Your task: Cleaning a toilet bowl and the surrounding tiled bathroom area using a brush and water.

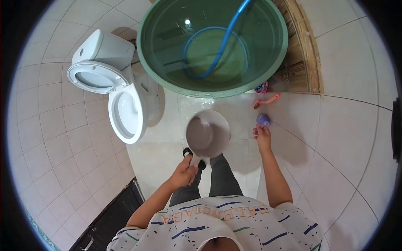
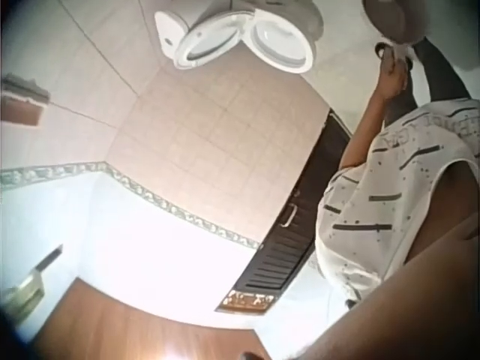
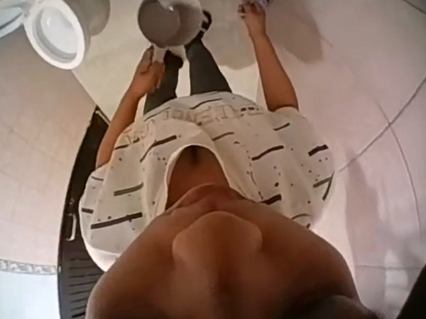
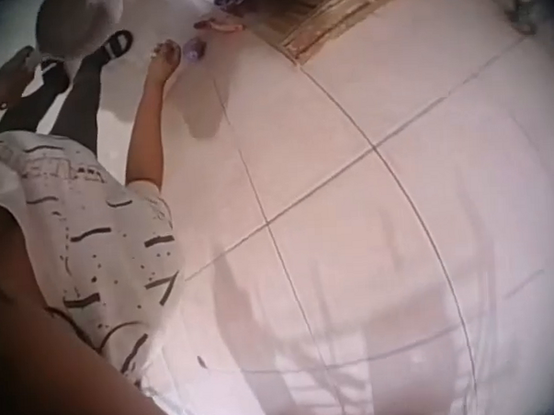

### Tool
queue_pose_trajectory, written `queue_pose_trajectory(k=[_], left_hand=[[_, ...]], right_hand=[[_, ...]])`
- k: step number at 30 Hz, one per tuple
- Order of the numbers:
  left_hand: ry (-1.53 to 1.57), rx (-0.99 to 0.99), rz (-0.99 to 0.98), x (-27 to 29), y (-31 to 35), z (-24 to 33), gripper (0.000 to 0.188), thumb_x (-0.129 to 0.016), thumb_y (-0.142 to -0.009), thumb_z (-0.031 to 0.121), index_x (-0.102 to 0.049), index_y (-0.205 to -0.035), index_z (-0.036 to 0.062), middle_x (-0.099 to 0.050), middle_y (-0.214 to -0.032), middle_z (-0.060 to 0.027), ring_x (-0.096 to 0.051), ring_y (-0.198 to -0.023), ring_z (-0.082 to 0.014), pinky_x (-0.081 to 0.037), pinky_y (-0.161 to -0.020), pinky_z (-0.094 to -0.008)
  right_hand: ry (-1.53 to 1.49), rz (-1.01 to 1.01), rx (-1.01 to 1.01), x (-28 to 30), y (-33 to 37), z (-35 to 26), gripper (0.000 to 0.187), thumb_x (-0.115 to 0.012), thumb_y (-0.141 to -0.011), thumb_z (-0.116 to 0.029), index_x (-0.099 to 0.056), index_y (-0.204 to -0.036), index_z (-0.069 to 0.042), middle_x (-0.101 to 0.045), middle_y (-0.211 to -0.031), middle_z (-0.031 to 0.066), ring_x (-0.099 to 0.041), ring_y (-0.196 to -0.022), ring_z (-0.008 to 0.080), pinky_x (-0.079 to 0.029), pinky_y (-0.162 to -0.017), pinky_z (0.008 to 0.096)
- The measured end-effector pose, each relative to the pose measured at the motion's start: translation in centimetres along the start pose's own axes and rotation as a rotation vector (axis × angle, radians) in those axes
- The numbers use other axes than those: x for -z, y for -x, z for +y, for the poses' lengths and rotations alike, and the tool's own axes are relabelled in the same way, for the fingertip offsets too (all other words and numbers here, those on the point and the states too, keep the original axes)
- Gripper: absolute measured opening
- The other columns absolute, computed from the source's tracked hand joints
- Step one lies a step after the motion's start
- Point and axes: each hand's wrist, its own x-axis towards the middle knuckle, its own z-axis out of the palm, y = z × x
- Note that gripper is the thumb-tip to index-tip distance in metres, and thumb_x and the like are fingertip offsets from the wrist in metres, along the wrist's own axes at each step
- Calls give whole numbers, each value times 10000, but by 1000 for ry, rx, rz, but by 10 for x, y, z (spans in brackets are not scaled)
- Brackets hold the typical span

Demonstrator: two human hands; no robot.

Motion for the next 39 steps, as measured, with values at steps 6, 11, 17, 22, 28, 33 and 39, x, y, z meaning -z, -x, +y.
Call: queue_pose_trajectory(k=[6,11,17,22,28,33,39], left_hand=[[-166,-330,-82,3,58,79,183,-418,-832,144,-338,-960,40,-446,-618,-31,-424,-421,-95,-351,-388,-224],[-1028,-763,745,44,-4,177,215,-431,-781,90,-349,-953,-9,-538,-695,-190,-544,-617,-357,-438,-564,-418],[-1259,-546,609,40,-82,201,225,-407,-750,47,-366,-941,-64,-563,-758,-217,-578,-654,-311,-459,-547,-385],[-198,-491,141,49,-82,204,175,-416,-779,105,-371,-901,-12,-510,-680,-105,-497,-501,-167,-399,-404,-296],[412,-660,-191,80,-4,165,82,-382,-840,150,-338,-828,82,-425,-653,-17,-368,-417,-65,-310,-339,-206],[306,-682,-81,139,90,125,106,-390,-827,155,-343,-857,64,-417,-649,-18,-362,-396,-61,-318,-340,-203],[50,-626,223,244,186,55,228,-452,-791,119,-339,-906,-42,-448,-608,-55,-417,-406,-99,-343,-346,-251]], right_hand=[[-44,67,121,-2,49,-39,87,-465,-816,-172,-481,-804,-87,-516,-664,0,-491,-590,67,-374,-489,202],[-61,100,193,0,69,-36,101,-470,-814,-202,-476,-774,-109,-519,-653,-7,-490,-556,73,-376,-479,202],[-23,93,206,-7,95,-14,89,-464,-812,-188,-478,-779,-106,-522,-657,-1,-502,-564,81,-380,-469,210],[-20,159,135,-17,128,-3,81,-458,-809,-174,-473,-783,-99,-519,-655,4,-506,-570,84,-384,-475,213],[44,151,268,-55,160,-21,92,-467,-806,-178,-477,-782,-90,-515,-662,6,-494,-575,78,-380,-488,202],[89,-169,259,-154,165,-67,149,-467,-817,-221,-487,-862,-80,-511,-675,9,-491,-592,87,-380,-500,210],[-260,-650,-147,-363,172,-116,302,-380,-842,-325,-453,-1014,-88,-522,-889,55,-501,-770,142,-402,-602,282]])
